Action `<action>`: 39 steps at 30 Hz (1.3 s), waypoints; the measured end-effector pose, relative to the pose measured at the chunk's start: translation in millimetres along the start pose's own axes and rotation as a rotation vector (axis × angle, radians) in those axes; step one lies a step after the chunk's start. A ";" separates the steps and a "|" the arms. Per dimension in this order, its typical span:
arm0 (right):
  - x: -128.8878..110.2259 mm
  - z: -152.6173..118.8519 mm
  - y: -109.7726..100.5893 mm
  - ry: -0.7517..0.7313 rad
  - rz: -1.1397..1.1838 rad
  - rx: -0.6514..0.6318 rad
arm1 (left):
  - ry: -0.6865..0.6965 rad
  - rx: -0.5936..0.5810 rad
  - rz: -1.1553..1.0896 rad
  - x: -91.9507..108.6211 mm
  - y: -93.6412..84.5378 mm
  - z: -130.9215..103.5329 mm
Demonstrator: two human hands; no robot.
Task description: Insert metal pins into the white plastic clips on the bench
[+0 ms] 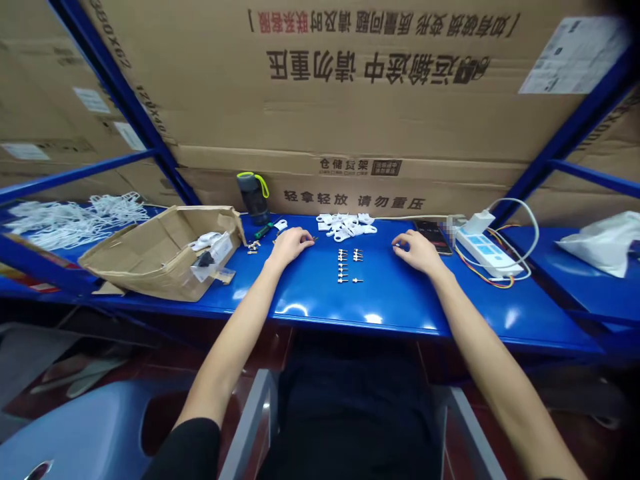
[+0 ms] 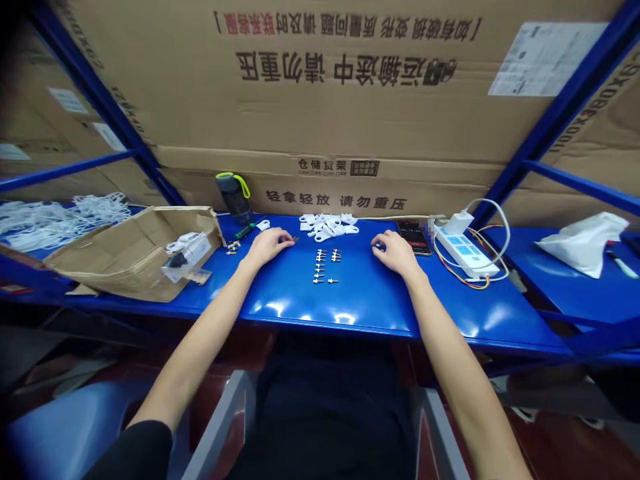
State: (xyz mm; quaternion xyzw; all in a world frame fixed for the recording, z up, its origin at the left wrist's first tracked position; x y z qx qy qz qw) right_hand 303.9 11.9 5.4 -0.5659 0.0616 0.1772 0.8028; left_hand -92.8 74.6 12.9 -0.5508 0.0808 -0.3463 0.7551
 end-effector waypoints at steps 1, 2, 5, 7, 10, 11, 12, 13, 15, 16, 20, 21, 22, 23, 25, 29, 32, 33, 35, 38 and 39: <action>0.4 -0.1 0.9 0.004 -0.012 -0.015 | -0.014 -0.001 -0.001 0.3 0.1 -0.3; 0.7 -0.2 1.8 0.010 -0.023 -0.030 | -0.027 -0.003 -0.002 1.0 0.1 -0.5; 1.6 -0.7 4.6 0.032 -0.045 -0.064 | -0.056 -0.004 -0.003 4.6 -0.2 -1.0; 1.3 -0.7 5.8 0.042 -0.052 -0.080 | -0.076 0.000 0.003 6.3 -0.4 -0.6; -0.3 -0.6 5.3 0.057 -0.058 -0.082 | -0.107 -0.008 0.001 5.5 1.5 1.2; -0.7 -0.6 4.6 0.065 -0.062 -0.080 | -0.116 -0.012 -0.004 4.5 2.6 1.9; -0.9 -0.8 4.0 0.075 -0.069 -0.079 | -0.121 -0.016 -0.011 3.5 3.8 2.7; -0.8 -0.9 3.5 0.087 -0.078 -0.081 | -0.122 -0.017 -0.020 2.6 5.1 3.3; 0.3 -1.1 2.7 0.108 -0.096 -0.087 | -0.106 -0.016 -0.031 2.0 7.2 4.1; 1.1 -1.2 2.4 0.115 -0.100 -0.088 | -0.094 -0.015 -0.032 2.4 8.0 4.2; 2.0 -0.5 1.1 0.105 -0.075 -0.057 | -0.053 -0.002 -0.034 7.1 7.8 2.9; 0.5 -0.3 0.7 0.095 -0.058 -0.042 | -0.040 0.006 -0.041 9.5 6.9 2.5; -2.2 -0.1 0.4 0.081 -0.036 -0.026 | -0.023 0.014 -0.049 12.6 6.0 2.3; -6.5 -0.2 0.3 0.061 -0.006 -0.012 | 0.000 0.024 -0.057 16.7 4.9 2.2; -19.5 -1.1 1.1 0.002 0.075 0.003 | 0.056 0.044 -0.077 27.8 3.1 3.0; -55.3 -7.0 5.2 -0.134 0.291 0.005 | 0.156 0.052 -0.108 59.0 3.2 8.3; -76.4 -11.4 7.9 -0.185 0.437 0.015 | 0.244 0.025 -0.105 86.9 7.8 15.0; -80.8 -12.3 8.3 -0.195 0.470 0.022 | 0.279 0.024 -0.107 96.0 9.7 17.3; -85.3 -13.1 8.3 -0.202 0.509 0.042 | 0.343 0.023 -0.114 111.9 14.2 21.6; -84.1 -12.4 7.6 -0.197 0.504 0.068 | 0.395 0.028 -0.116 128.5 21.7 26.8; -83.0 -12.0 7.5 -0.196 0.489 0.070 | 0.407 0.027 -0.114 132.3 23.9 27.7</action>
Point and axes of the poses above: each hand's wrist, its own z-axis towards the middle knuckle, its own y-axis out of the palm, x = y × z, the point moved 5 cm from there along z, towards the middle knuckle, and after that the axes turned 7 degrees about y, right-handed, at the moved point
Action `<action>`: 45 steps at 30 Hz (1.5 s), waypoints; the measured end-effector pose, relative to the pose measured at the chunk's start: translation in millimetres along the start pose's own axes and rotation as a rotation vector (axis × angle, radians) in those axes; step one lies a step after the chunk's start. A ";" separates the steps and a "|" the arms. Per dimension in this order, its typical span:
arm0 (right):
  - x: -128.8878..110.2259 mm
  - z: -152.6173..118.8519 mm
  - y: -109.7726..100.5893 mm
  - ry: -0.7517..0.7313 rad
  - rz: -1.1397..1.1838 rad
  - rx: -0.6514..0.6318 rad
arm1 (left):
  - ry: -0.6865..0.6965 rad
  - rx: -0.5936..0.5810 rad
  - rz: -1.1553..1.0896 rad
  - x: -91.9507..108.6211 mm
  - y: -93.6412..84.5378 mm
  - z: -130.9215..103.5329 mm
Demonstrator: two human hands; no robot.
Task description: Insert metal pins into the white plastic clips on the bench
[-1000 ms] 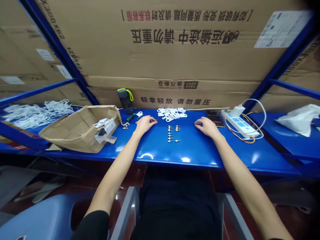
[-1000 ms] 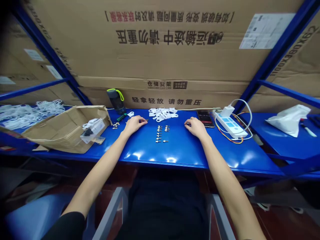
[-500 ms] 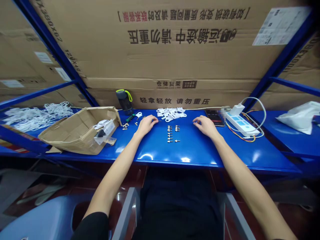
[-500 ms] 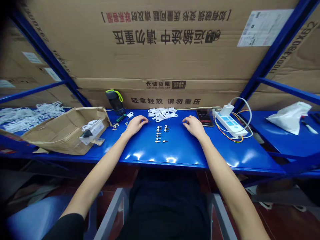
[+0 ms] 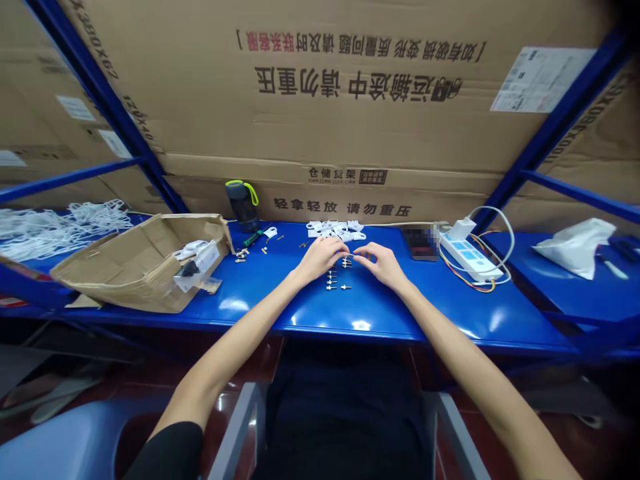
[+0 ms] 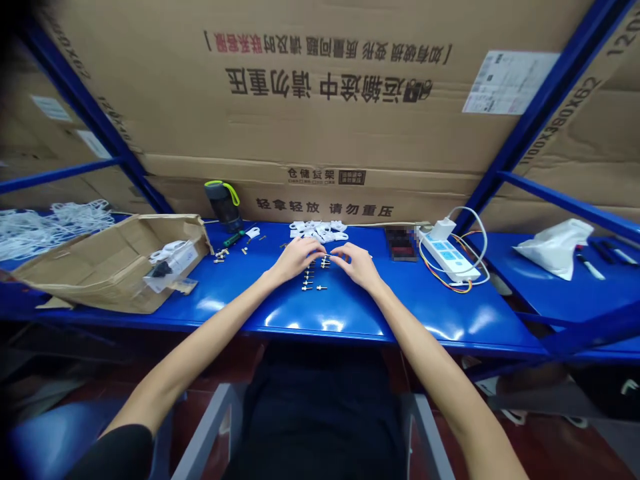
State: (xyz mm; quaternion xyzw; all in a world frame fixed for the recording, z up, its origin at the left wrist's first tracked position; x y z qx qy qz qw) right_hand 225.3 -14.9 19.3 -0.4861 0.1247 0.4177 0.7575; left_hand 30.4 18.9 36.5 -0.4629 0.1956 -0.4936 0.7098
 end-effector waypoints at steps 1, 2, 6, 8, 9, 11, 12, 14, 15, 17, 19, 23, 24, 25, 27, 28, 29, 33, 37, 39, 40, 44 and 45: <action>1.0 0.1 -0.5 -0.001 -0.017 -0.001 | 0.010 0.000 0.001 2.4 2.2 1.4; 1.6 0.1 -0.9 -0.003 -0.032 -0.005 | 0.017 0.002 0.000 4.4 3.7 2.0; 0.0 -0.3 -2.2 -0.010 -0.063 -0.006 | 0.008 0.050 -0.047 6.1 3.8 -3.2; -2.1 -0.9 -2.8 -0.011 -0.060 0.003 | -0.011 0.087 -0.099 3.2 2.1 -8.1; -3.2 -1.3 -3.0 -0.013 -0.055 0.006 | -0.022 0.108 -0.126 1.3 1.2 -10.5; -5.2 -2.1 -2.8 -0.020 -0.042 0.007 | -0.042 0.144 -0.174 -2.5 0.0 -14.1; -6.0 -2.5 -2.6 -0.023 -0.038 0.006 | -0.051 0.155 -0.189 -3.8 -0.1 -15.3; -7.2 -3.2 -2.1 -0.025 -0.035 0.000 | -0.066 0.160 -0.204 -4.5 0.5 -16.1; -7.7 -3.5 -1.9 -0.024 -0.035 -0.005 | -0.069 0.157 -0.205 -3.7 0.9 -16.0; -8.8 -4.0 -1.9 -0.021 -0.032 -0.012 | -0.072 0.150 -0.200 -0.8 1.2 -15.3; -9.9 -4.2 -2.1 -0.017 -0.028 -0.012 | -0.076 0.148 -0.194 2.5 0.6 -14.7; -11.7 -4.1 -1.6 -0.025 -0.018 -0.018 | -0.058 0.141 -0.192 7.2 -1.0 -14.7; -12.0 -4.1 -1.2 -0.029 -0.017 -0.020 | -0.053 0.135 -0.188 7.5 -0.9 -14.8; -12.0 -4.0 -0.7 -0.030 -0.017 -0.024 | -0.051 0.127 -0.180 7.4 -0.4 -15.1; -11.8 -4.2 0.1 -0.028 -0.022 -0.031 | -0.050 0.110 -0.164 6.8 0.9 -15.5; -11.7 -4.4 0.5 -0.027 -0.025 -0.035 | -0.047 0.104 -0.158 6.6 1.5 -15.7; -11.7 -4.7 0.8 -0.027 -0.026 -0.036 | -0.042 0.100 -0.154 6.7 1.9 -15.9; -12.4 -5.0 2.5 -0.037 -0.028 -0.038 | -0.018 0.080 -0.162 7.9 2.6 -16.3; -3.5 -1.4 0.5 -0.004 -0.121 -0.029 | -0.034 0.109 -0.157 3.8 1.3 -16.9; 9.6 0.3 -5.5 0.058 -0.269 -0.005 | -0.054 0.142 -0.153 -1.3 0.0 -17.5; 18.1 0.5 -9.8 0.102 -0.363 0.007 | -0.069 0.160 -0.150 -4.5 -0.8 -18.0; 53.8 -4.5 -31.8 0.301 -0.660 0.031 | -0.142 0.210 -0.104 -16.4 -4.1 -20.0; 60.2 -6.1 -36.3 0.338 -0.689 0.024 | -0.157 0.220 -0.094 -18.5 -4.8 -20.6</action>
Point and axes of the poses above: each hand's wrist, its own z-axis towards the middle knuckle, its own y-axis out of the palm, x = y × z, the point moved 5 cm from there along z, towards the middle knuckle, and after that the axes turned 7 degrees about y, right-handed, at the moved point
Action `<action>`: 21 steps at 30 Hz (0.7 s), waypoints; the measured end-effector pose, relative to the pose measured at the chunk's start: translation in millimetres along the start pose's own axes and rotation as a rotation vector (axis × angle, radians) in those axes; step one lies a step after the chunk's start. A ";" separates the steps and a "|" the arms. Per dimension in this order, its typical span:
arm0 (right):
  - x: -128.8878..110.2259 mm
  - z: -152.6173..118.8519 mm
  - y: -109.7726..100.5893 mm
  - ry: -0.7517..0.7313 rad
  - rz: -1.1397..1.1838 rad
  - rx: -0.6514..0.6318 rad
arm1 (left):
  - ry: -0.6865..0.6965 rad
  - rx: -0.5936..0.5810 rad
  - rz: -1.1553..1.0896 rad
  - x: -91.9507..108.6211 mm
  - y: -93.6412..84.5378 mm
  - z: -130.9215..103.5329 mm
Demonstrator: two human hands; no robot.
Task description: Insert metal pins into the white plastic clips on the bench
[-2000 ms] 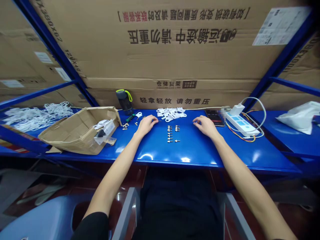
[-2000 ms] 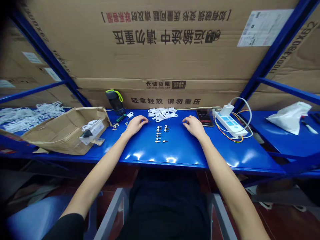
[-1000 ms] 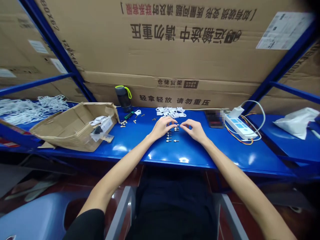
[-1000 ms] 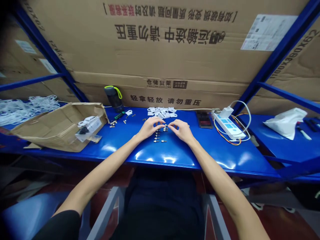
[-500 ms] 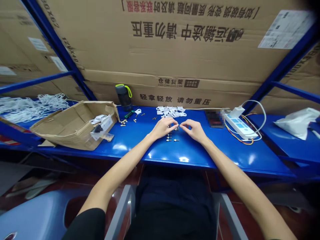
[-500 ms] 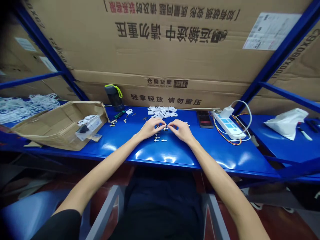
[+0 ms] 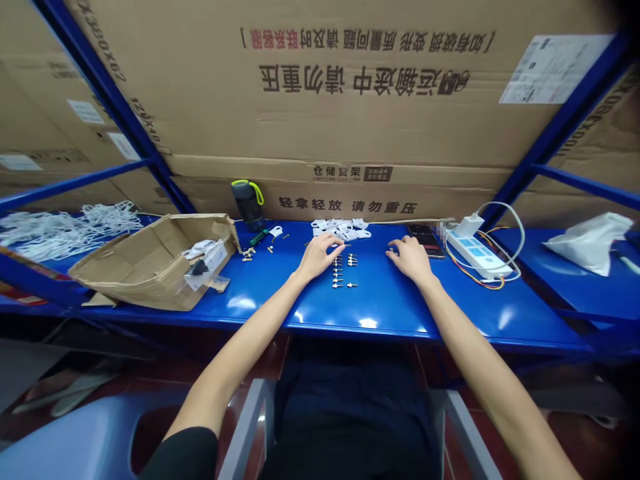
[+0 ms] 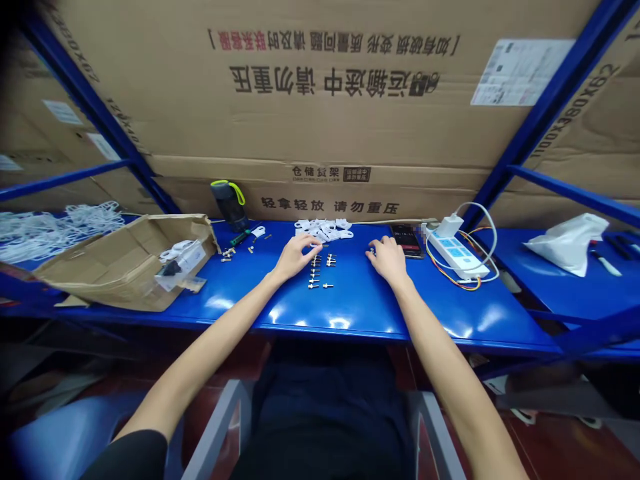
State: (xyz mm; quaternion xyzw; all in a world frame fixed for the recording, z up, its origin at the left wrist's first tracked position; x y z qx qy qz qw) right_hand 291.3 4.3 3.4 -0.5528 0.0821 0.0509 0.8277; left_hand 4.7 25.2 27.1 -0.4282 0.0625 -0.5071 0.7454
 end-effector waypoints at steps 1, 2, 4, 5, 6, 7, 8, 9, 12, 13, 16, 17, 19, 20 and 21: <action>6.0 0.7 0.4 0.020 -0.018 -0.018 | -0.009 0.010 0.006 -1.6 -0.7 -0.2; 9.9 1.1 0.4 0.030 -0.024 -0.038 | -0.012 0.022 0.007 -2.7 -1.3 -0.4; 12.6 1.9 -0.4 0.032 -0.015 -0.071 | 0.003 0.045 -0.003 -3.5 -1.8 -1.1; 12.1 2.3 -1.2 0.031 -0.005 -0.082 | 0.017 0.055 -0.008 -3.4 -1.8 -1.5; 11.1 2.7 -2.2 0.031 0.007 -0.087 | 0.032 0.063 -0.012 -3.2 -1.6 -1.8; 9.8 3.1 -3.1 0.034 0.018 -0.091 | 0.046 0.066 -0.014 -3.0 -1.2 -2.1; 8.6 3.4 -3.8 0.039 0.028 -0.094 | 0.054 0.067 -0.014 -3.0 -0.7 -2.3; 7.7 3.6 -4.3 0.047 0.035 -0.097 | 0.058 0.066 -0.012 -3.1 -0.2 -2.4; 6.8 3.7 -4.6 0.072 0.049 -0.110 | 0.062 0.065 -0.008 -3.5 1.1 -2.4; 7.0 3.6 -4.5 0.079 0.054 -0.115 | 0.065 0.069 -0.007 -3.6 1.3 -2.3; 7.4 3.9 -4.6 0.093 0.065 -0.104 | 0.080 0.084 -0.006 -3.7 1.6 -2.5; 7.1 4.2 -5.2 0.094 0.073 -0.086 | 0.083 0.086 -0.007 -3.8 1.8 -2.6; 5.0 5.1 -7.1 0.084 0.135 -0.038 | 0.086 0.088 -0.009 -3.6 2.3 -2.7; 2.7 5.4 -8.1 0.067 0.199 -0.015 | 0.087 0.088 -0.010 -3.2 2.6 -2.7; -0.5 5.5 -8.9 0.042 0.283 0.004 | 0.089 0.088 -0.010 -2.5 2.8 -2.6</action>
Point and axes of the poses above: each hand's wrist, its own z-axis towards the middle knuckle, its own y-axis out of the palm, x = y × z, the point moved 5 cm from there along z, towards the middle knuckle, and after that the axes turned 7 degrees about y, right-handed, at the moved point
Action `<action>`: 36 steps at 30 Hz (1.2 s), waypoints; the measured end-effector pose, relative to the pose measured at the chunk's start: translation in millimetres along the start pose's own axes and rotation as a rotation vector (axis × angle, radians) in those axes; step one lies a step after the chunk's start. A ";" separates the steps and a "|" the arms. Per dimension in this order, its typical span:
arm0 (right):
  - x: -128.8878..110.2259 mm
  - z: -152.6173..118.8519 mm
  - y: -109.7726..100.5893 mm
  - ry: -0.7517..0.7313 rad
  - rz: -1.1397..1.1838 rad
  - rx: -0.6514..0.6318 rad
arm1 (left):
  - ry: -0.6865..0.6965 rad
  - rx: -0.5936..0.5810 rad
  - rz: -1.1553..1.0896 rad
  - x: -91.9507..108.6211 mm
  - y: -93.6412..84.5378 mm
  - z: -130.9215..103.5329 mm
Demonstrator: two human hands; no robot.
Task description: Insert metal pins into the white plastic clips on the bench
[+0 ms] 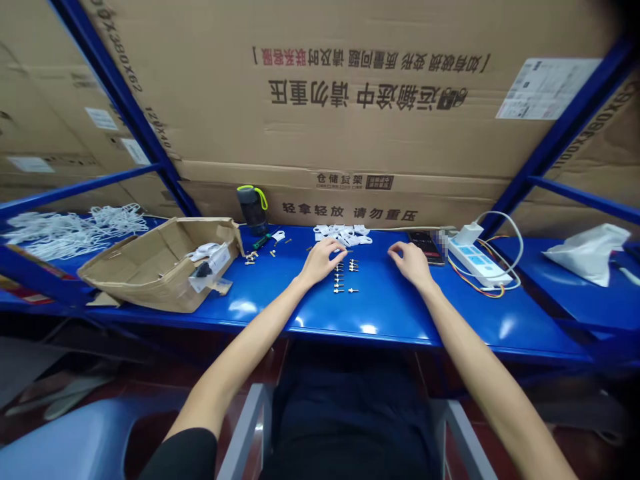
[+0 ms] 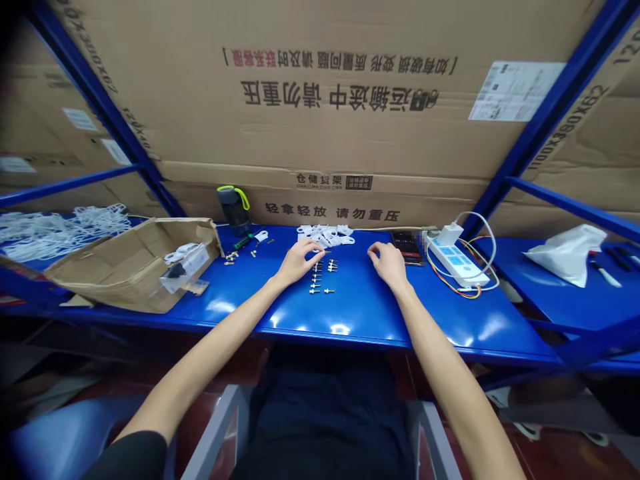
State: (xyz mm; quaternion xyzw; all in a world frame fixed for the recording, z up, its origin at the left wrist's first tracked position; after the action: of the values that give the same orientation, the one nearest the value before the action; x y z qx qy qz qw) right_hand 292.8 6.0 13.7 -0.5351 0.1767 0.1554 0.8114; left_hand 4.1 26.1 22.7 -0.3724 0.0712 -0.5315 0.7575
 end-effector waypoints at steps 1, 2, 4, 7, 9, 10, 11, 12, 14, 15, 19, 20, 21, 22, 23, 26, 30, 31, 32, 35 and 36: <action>-3.9 -0.4 0.5 -0.033 0.094 0.007 | 0.004 0.000 0.001 1.0 0.1 0.2; -8.4 -1.1 1.4 -0.069 0.186 0.006 | 0.010 -0.001 0.003 2.2 0.1 0.5; -17.7 -3.5 4.3 -0.130 0.322 -0.004 | 0.024 -0.005 0.006 4.8 0.0 1.1; -29.1 -7.8 10.0 -0.155 0.394 -0.027 | 0.036 -0.008 0.003 7.4 -0.5 1.5; -35.1 -10.6 13.0 -0.158 0.410 -0.050 | 0.042 -0.006 0.003 8.4 -0.5 1.5; -37.8 -11.9 14.0 -0.162 0.418 -0.063 | 0.048 -0.009 0.004 9.0 -0.2 1.4; -40.1 -13.1 14.6 -0.166 0.428 -0.075 | 0.057 -0.015 0.006 9.6 0.4 1.3; -41.8 -14.1 14.9 -0.168 0.439 -0.084 | 0.067 -0.023 0.009 10.3 1.1 1.3; -43.9 -15.2 15.1 -0.167 0.458 -0.098 | 0.086 -0.044 0.015 11.4 2.9 1.0; -44.3 -15.5 15.2 -0.166 0.465 -0.102 | 0.092 -0.051 0.019 11.8 3.5 0.9; -42.5 -14.7 16.6 -0.135 0.489 -0.114 | 0.121 -0.081 0.035 13.4 5.8 0.4; -42.1 -14.6 17.2 -0.125 0.494 -0.120 | 0.133 -0.088 0.039 14.3 6.3 0.4; -42.0 -14.7 17.9 -0.118 0.497 -0.127 | 0.145 -0.093 0.044 15.3 6.6 0.4; -42.6 -15.0 18.5 -0.116 0.501 -0.135 | 0.158 -0.095 0.047 16.5 6.7 0.5; -43.7 -15.6 19.0 -0.116 0.509 -0.142 | 0.170 -0.096 0.049 17.8 6.7 0.6; -48.8 -18.2 21.2 -0.103 0.586 -0.188 | 0.191 -0.096 0.047 21.6 6.2 1.3; -55.5 -21.7 25.4 -0.045 0.733 -0.291 | 0.201 -0.098 0.050 24.9 5.4 2.0; -56.4 -22.3 25.9 -0.035 0.749 -0.302 | 0.203 -0.098 0.048 25.4 5.2 2.0; -57.1 -22.7 26.2 -0.028 0.757 -0.308 | 0.203 -0.098 0.045 25.7 5.1 2.0; -57.3 -23.2 26.2 -0.014 0.768 -0.310 | 0.199 -0.100 0.036 26.4 4.9 2.0; -57.2 -23.4 26.2 -0.012 0.775 -0.312 | 0.197 -0.103 0.035 26.5 5.0 2.1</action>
State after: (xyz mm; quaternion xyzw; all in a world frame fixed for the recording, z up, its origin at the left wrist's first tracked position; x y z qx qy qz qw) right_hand 227.6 -9.3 9.7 -0.5446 0.3346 0.4772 0.6031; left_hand 20.1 5.1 28.6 -0.3556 0.1790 -0.5478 0.7358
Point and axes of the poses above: each hand's wrist, its own z-axis towards the middle knuckle, its own y-axis out of the palm, x = y × z, the point moved 5 cm from there along z, towards the middle knuckle, and after that the axes turned 7 degrees about y, right-handed, at the moved point
